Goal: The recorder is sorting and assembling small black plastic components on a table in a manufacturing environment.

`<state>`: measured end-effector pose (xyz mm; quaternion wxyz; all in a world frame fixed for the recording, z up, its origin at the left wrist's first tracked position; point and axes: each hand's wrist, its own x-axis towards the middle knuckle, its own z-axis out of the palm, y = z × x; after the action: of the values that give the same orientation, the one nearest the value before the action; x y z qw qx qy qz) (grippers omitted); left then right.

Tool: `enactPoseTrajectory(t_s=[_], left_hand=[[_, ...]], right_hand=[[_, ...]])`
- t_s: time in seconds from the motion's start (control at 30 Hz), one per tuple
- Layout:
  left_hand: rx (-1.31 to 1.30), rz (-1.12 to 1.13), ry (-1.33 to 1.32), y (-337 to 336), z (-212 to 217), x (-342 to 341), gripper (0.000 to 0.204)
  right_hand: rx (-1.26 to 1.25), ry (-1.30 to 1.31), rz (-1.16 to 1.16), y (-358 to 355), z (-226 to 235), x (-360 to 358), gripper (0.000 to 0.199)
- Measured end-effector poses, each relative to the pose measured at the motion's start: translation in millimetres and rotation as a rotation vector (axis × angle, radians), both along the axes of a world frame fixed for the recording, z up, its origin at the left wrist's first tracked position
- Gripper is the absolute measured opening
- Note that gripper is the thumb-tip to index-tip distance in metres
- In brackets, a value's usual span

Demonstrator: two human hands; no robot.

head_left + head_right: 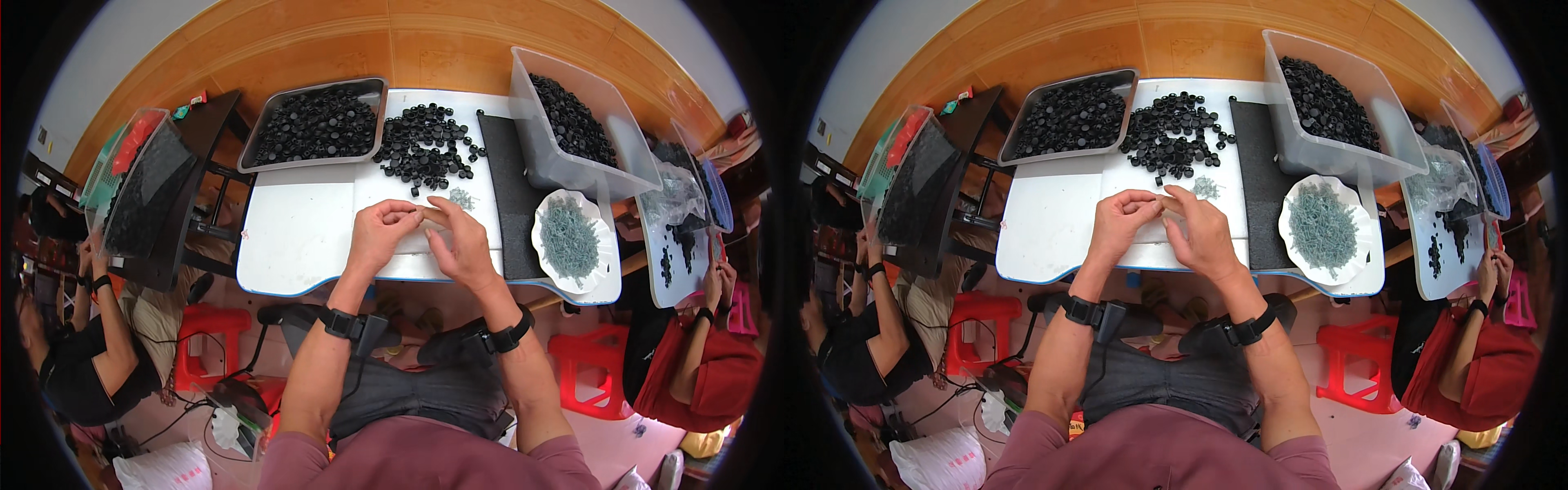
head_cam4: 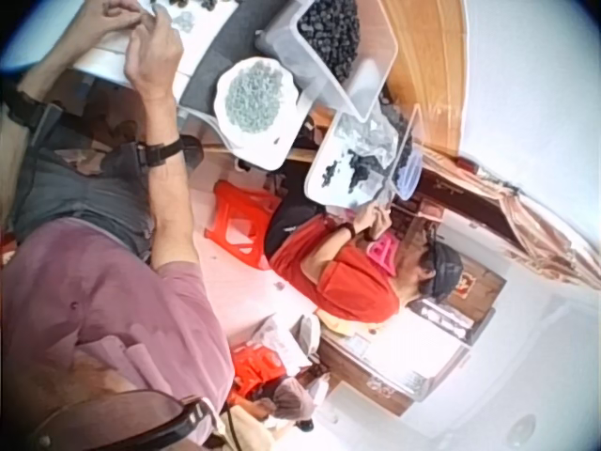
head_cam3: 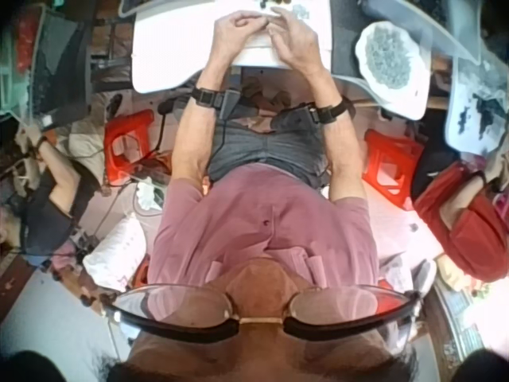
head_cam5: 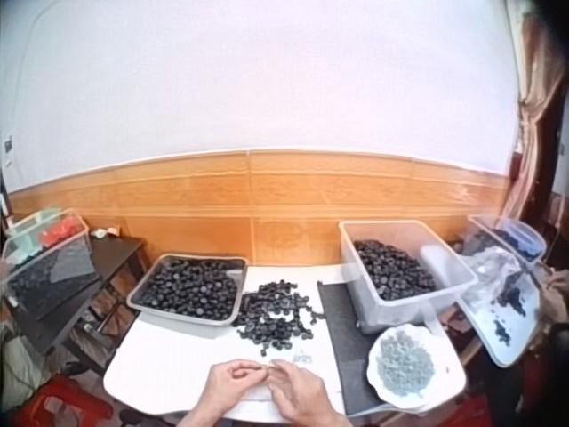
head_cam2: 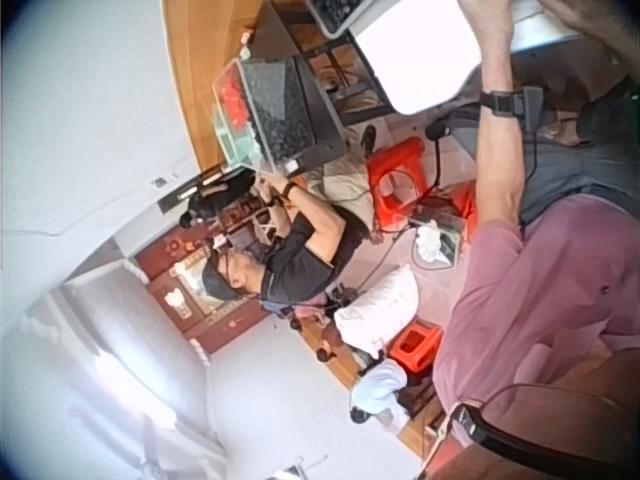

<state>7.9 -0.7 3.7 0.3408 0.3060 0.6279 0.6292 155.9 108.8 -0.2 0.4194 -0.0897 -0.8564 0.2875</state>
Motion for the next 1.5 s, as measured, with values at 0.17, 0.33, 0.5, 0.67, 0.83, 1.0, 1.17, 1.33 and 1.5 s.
enactPoseTrajectory(t_s=[0.17, 0.33, 0.5, 0.67, 0.83, 1.0, 1.17, 1.33, 1.5], left_hand=[[-0.049, 0.012, 0.043, 0, -2, 1, 0.023], [-0.037, 0.004, 0.069, -1, -4, 2, 0.022], [0.002, 0.024, 0.082, 1, -5, 5, 0.020], [-0.008, 0.051, 0.077, 3, -5, 3, 0.021], [0.078, 0.079, 0.025, 4, -14, 0, 0.024], [0.073, 0.208, 0.272, 10, 28, -49, 0.021], [0.204, 0.513, 1.192, 27, 88, -90, 0.031], [-0.038, -0.002, 0.896, 26, 57, -62, 0.027], [-0.126, -0.062, 0.976, 35, 19, -32, 0.029]], right_hand=[[-0.109, -0.037, -0.020, -3, 4, 1, 0.054], [-0.123, -0.004, -0.062, -4, 2, -1, 0.052], [-0.221, 0.027, -0.128, -3, 0, -3, 0.050], [-0.321, 0.064, -0.211, -3, 3, -6, 0.039], [-0.291, 0.071, -0.316, -2, 1, -5, 0.027], [-0.256, 0.081, -0.304, 0, -3, -2, 0.023], [-0.277, 0.141, -0.348, 3, -6, -5, 0.020], [-0.226, 0.151, -0.442, 7, -8, -5, 0.019], [-0.331, 0.040, -0.373, 7, -3, -3, 0.008]])
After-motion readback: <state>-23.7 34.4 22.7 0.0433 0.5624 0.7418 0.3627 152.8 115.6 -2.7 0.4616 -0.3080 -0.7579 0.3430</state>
